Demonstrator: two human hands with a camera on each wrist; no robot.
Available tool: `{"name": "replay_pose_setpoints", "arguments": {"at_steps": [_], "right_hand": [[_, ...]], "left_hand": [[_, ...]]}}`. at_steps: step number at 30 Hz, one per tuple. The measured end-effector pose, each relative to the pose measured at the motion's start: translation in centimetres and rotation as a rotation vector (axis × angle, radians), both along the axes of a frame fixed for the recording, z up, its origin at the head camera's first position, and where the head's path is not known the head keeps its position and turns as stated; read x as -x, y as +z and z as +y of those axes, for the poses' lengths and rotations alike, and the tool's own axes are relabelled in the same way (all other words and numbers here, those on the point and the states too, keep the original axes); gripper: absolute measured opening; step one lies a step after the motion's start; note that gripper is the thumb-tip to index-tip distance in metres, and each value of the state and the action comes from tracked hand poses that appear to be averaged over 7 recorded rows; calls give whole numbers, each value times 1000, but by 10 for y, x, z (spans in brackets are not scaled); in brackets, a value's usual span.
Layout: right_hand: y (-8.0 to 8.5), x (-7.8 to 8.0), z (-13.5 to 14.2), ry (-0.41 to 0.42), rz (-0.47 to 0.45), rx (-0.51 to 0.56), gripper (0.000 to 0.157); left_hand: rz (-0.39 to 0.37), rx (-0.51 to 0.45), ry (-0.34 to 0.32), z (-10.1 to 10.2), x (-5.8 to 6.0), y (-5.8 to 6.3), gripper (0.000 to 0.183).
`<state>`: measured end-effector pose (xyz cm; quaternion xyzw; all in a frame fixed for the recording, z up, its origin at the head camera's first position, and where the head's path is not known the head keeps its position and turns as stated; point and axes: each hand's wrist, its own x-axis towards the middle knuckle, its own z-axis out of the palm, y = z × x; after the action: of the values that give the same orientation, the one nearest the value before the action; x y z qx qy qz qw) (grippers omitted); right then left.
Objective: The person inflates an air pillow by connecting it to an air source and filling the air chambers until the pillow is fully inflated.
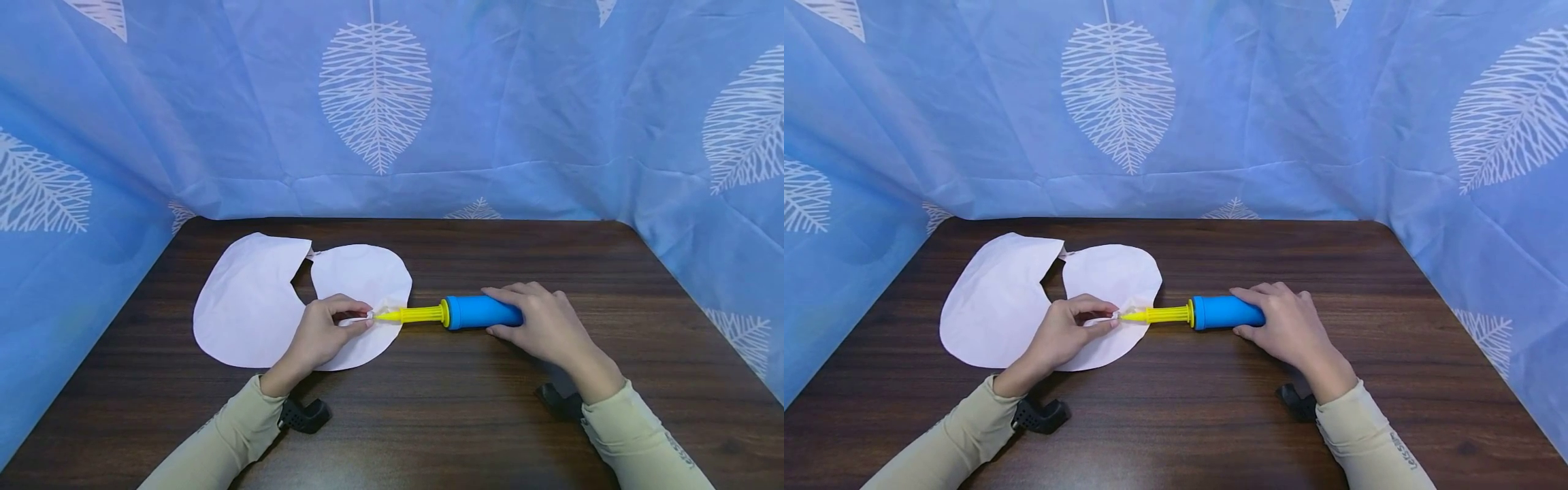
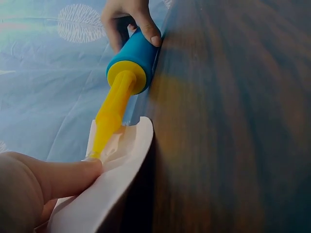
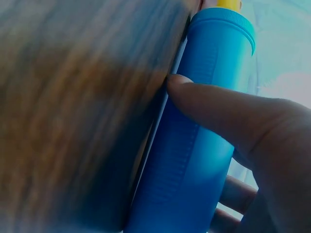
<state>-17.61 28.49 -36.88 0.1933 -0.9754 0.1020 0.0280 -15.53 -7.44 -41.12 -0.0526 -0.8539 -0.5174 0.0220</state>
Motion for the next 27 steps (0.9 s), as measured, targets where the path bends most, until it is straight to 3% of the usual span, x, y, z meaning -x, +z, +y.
{"name": "replay_pose_setpoints", "arguments": {"at_steps": [10,21,27], "right_hand": [[4,4,24,-10,-16,22,65],[5,12,79,-188,-95,56,66],[6,13,85,-233,-124,39,67]], "left_hand": [[-2,2,22,2,-1,-1,17],[4,8,20,2,-1,-1,16],[4,20,38,1,-1,-1,17]]}}
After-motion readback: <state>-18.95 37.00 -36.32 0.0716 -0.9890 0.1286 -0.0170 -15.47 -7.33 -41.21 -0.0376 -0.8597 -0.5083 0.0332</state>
